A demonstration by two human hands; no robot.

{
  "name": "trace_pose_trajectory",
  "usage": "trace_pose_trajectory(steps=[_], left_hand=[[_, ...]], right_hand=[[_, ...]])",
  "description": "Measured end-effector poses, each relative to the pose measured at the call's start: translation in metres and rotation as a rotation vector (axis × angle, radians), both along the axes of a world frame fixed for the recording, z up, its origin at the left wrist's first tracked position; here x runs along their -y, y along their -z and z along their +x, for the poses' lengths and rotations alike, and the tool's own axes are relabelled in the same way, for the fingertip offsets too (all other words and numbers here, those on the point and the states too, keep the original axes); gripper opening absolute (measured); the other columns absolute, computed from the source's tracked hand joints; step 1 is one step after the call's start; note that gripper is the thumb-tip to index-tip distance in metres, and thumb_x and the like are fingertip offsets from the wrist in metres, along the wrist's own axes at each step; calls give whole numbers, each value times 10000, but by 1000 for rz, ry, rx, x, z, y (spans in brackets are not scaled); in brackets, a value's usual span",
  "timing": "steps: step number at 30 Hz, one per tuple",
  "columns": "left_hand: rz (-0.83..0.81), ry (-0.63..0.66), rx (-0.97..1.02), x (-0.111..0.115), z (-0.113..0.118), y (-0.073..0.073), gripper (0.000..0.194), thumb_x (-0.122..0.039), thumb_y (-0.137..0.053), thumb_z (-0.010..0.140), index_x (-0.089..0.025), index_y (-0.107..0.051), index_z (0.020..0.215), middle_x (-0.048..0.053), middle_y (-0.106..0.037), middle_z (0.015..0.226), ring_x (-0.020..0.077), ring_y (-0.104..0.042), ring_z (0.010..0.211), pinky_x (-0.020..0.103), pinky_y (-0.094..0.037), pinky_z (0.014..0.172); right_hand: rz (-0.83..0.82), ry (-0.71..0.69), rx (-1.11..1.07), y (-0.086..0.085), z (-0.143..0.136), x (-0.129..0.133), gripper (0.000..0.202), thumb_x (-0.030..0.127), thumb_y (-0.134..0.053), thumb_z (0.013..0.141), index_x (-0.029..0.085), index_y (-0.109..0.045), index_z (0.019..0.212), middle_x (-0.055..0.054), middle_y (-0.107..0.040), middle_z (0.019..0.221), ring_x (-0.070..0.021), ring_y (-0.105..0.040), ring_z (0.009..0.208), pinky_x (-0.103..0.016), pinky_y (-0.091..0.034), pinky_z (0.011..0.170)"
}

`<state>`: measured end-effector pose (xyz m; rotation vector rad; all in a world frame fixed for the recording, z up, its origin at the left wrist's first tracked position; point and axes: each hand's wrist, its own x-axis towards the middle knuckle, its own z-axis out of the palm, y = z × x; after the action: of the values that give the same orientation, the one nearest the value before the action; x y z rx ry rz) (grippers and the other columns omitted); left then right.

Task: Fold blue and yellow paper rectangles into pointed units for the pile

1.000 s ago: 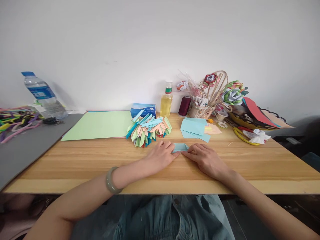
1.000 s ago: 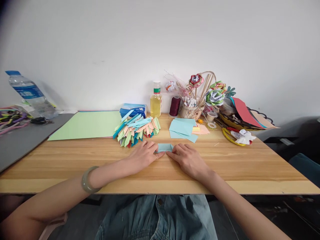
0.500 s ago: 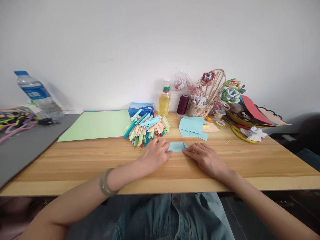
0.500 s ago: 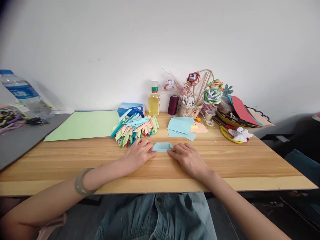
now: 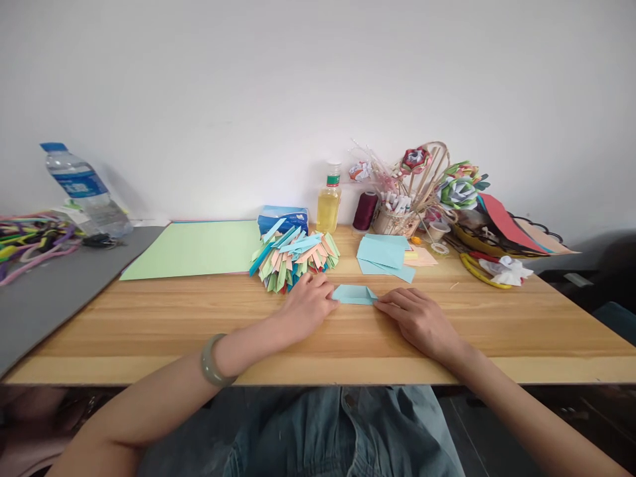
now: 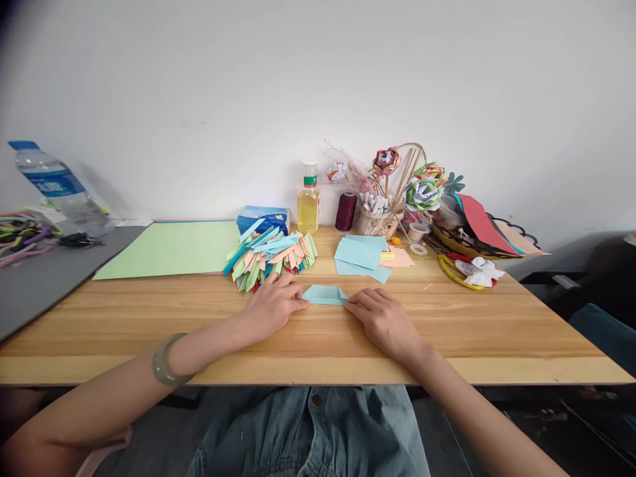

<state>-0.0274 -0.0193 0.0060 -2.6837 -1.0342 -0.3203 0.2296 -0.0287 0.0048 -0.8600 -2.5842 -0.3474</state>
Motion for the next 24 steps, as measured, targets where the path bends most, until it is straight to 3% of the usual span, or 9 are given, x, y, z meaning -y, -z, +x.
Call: trace_pose_trajectory(steps=[7,10,14,19,24], left_hand=[[-98,-125,161,-9,8,2,249,-139,-488,861,-243,-700,938,41,-607,898,214,-439,937,356,-309,753],[-108,-163,219,-9,12,1,208,-258,-506,863,-211,-688,951,55,-591,941,234,-429,977,375,-325,810],[-187,-114,242,-8,16,0,319,-410,-559,837,-229,-626,1092,53,-563,1014,236,-417,989,369,-345,849],[-291,-45,255,-14,15,2,245,-349,-549,862,-288,-632,1084,9,-578,1065,218,-417,1018,352,-339,859],[-295,-76,346,-16,15,0,218,-308,-498,899,-260,-654,1042,0,-643,1012,194,-445,1003,352,-323,873]], right_hand=[[-11,-142,34,-6,-11,8,315,87,-330,894,139,-636,950,-105,-663,870,-191,-576,782,-322,-457,657],[-53,-228,46,-8,-26,18,297,114,-342,908,138,-621,1008,-110,-672,945,-199,-593,849,-336,-479,714],[-183,-336,0,-11,-39,25,318,119,-342,903,153,-579,1113,-99,-660,1070,-196,-596,960,-327,-494,791],[-187,-113,-163,-11,-25,-1,350,94,-373,875,179,-553,1163,-107,-636,1103,-189,-594,999,-328,-505,807],[-148,-52,25,-5,-15,-24,324,130,-414,885,190,-582,1155,-96,-618,1169,-228,-565,1068,-401,-475,880]])
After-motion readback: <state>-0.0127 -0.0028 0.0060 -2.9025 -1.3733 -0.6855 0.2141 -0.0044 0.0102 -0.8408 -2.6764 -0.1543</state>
